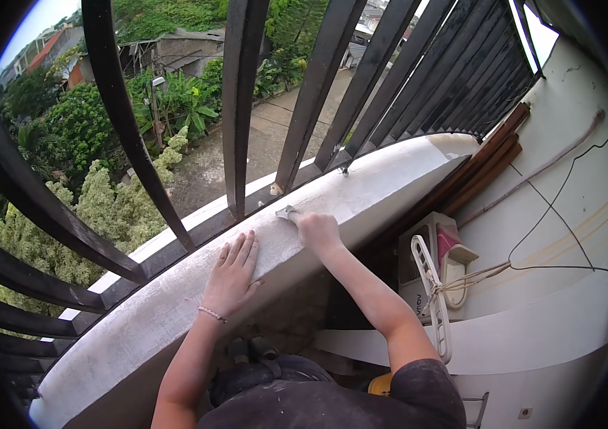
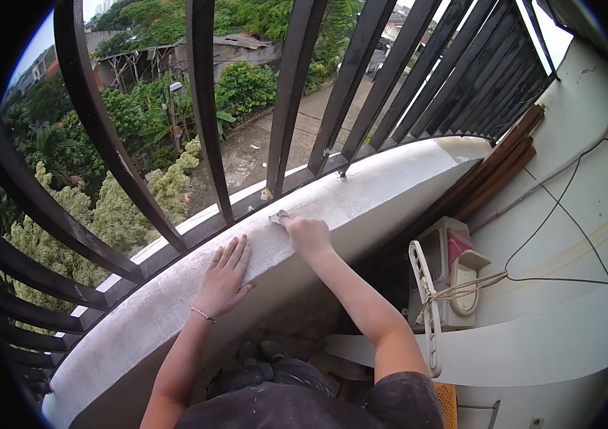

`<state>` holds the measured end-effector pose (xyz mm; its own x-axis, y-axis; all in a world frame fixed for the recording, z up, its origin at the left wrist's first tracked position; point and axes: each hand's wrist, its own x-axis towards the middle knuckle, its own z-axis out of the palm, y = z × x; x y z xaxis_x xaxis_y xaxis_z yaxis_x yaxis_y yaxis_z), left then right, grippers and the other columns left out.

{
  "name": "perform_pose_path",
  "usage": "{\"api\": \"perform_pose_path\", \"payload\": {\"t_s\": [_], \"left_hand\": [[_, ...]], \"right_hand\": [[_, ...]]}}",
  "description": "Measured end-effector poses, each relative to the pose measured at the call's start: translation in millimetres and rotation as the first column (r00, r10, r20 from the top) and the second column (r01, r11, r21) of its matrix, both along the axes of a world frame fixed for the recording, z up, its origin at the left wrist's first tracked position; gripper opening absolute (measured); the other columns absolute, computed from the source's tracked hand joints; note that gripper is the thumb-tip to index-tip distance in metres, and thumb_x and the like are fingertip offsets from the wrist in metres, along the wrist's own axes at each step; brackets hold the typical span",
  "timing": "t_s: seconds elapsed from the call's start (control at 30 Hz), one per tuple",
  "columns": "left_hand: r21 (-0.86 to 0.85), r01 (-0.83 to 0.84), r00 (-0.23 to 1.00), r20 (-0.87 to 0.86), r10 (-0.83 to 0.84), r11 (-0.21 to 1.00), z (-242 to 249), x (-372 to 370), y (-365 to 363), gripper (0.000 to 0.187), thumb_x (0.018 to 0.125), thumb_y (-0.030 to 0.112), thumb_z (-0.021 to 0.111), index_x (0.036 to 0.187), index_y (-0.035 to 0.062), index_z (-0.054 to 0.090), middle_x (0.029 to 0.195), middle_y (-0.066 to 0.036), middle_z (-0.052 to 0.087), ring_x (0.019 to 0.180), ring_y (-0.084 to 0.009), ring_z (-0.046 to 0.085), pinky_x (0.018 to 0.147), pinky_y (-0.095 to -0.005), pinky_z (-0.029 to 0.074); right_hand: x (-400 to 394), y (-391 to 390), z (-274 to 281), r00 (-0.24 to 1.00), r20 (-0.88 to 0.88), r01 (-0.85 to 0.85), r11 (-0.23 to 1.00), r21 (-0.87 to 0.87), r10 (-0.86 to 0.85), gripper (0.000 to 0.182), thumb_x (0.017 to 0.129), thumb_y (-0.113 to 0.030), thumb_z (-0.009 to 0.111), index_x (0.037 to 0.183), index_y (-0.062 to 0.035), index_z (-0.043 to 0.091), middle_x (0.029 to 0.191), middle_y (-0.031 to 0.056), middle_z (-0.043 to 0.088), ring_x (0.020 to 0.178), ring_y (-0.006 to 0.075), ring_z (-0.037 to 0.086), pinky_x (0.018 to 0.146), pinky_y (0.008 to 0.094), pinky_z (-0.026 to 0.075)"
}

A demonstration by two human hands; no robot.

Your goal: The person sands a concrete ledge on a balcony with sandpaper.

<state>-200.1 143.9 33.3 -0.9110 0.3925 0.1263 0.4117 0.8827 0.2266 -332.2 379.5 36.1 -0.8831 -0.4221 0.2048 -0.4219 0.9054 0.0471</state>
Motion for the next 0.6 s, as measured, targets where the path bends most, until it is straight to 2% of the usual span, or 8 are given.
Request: {"api": "perform_pose_path", "payload": {"t_s": [0.03, 0.1, 0.17, 0.27, 0.37, 0.47, 0.57, 0.6], "left_hand": [[-0.001, -0.001, 1.0, 0.002, 0.001, 1.0, 0, 0, 0, 0.088, 0.093, 0.041, 0.065, 0.159, -0.0004, 0.025, 0.17, -0.015, 0.02, 0.156, -0.0317, 0.021, 0.128, -0.0469, 0.019], [0.002, 0.005, 1.0, 0.006, -0.005, 1.0, 0, 0, -1, 0.088, 0.093, 0.041, 0.065, 0.159, -0.0005, 0.025, 0.17, -0.016, 0.02, 0.156, -0.0318, 0.021, 0.128, -0.0469, 0.019], [0.01, 0.007, 1.0, 0.008, -0.007, 1.0, 0, -1, -1, 0.088, 0.093, 0.041, 0.065, 0.16, -0.0007, 0.025, 0.17, -0.016, 0.02, 0.156, -0.0318, 0.021, 0.128, -0.047, 0.019], [0.017, 0.013, 1.0, 0.003, -0.013, 1.0, 0, -2, -2, 0.088, 0.093, 0.041, 0.065, 0.159, -0.0011, 0.026, 0.169, -0.016, 0.022, 0.156, -0.0318, 0.022, 0.127, -0.0471, 0.02], [0.013, 0.014, 1.0, -0.008, -0.013, 1.0, 3, -1, -2, 0.086, 0.093, 0.04, 0.066, 0.158, -0.0017, 0.028, 0.168, -0.017, 0.024, 0.155, -0.0318, 0.025, 0.127, -0.0471, 0.023], [0.005, 0.015, 1.0, -0.002, -0.015, 1.0, 4, -4, -3, 0.086, 0.093, 0.04, 0.065, 0.158, -0.0015, 0.027, 0.168, -0.017, 0.023, 0.155, -0.0317, 0.025, 0.127, -0.0468, 0.022], [0.0, 0.018, 1.0, 0.005, -0.018, 1.0, 4, -4, -2, 0.086, 0.093, 0.041, 0.064, 0.158, -0.0014, 0.026, 0.168, -0.016, 0.023, 0.155, -0.0314, 0.025, 0.127, -0.0467, 0.022], [0.0, 0.019, 1.0, 0.004, -0.019, 1.0, 3, -4, -2, 0.087, 0.093, 0.041, 0.064, 0.158, -0.0013, 0.026, 0.169, -0.016, 0.023, 0.155, -0.0313, 0.024, 0.127, -0.0467, 0.022]], "right_hand": [[-5, 11, 2, 1.0, 0.005, 0.013, 0.999, -0.039, -0.013, 0.03, 0.096, -0.015, 0.058, 0.117, -0.0252, 0.076, 0.081, 0.0141, 0.075, 0.079, 0.0306, 0.075, 0.069, 0.0451, 0.059], [-37, 53, -8, 0.98, -0.101, 0.164, 0.985, -0.059, -0.169, 0.025, 0.097, -0.02, 0.059, 0.112, -0.0251, 0.078, 0.077, 0.0137, 0.074, 0.073, 0.0308, 0.075, 0.066, 0.045, 0.058], [-56, 76, -1, 0.914, 0.067, 0.398, 0.916, 0.038, -0.4, 0.025, 0.094, -0.023, 0.065, 0.116, -0.0258, 0.077, 0.096, 0.0125, 0.075, 0.094, 0.0286, 0.073, 0.079, 0.0437, 0.056], [-34, 70, 14, 0.951, -0.183, 0.254, 0.967, -0.006, -0.25, 0.029, 0.091, -0.022, 0.07, 0.119, -0.0242, 0.077, 0.121, 0.0091, 0.066, 0.122, 0.0274, 0.058, 0.095, 0.0439, 0.048], [-10, 57, -2, 0.984, -0.178, -0.062, 0.974, -0.216, 0.023, 0.03, 0.09, -0.021, 0.071, 0.12, -0.0189, 0.076, 0.14, 0.008, 0.051, 0.135, 0.0278, 0.038, 0.106, 0.0466, 0.037], [30, 30, -19, 0.922, -0.341, -0.233, 0.966, -0.108, 0.184, 0.027, 0.09, -0.016, 0.071, 0.116, -0.0123, 0.076, 0.133, 0.0079, 0.056, 0.128, 0.0262, 0.048, 0.099, 0.0415, 0.043], [39, 24, -31, 0.844, -0.436, -0.408, 0.902, -0.142, 0.313, 0.025, 0.09, -0.01, 0.07, 0.114, -0.0041, 0.073, 0.123, 0.0093, 0.059, 0.116, 0.0265, 0.057, 0.091, 0.0347, 0.048], [38, 25, -33, 0.867, -0.411, -0.404, 0.881, -0.246, 0.283, 0.022, 0.091, -0.008, 0.069, 0.112, -0.0025, 0.073, 0.121, 0.0098, 0.06, 0.112, 0.0257, 0.06, 0.089, 0.0331, 0.049]]}}
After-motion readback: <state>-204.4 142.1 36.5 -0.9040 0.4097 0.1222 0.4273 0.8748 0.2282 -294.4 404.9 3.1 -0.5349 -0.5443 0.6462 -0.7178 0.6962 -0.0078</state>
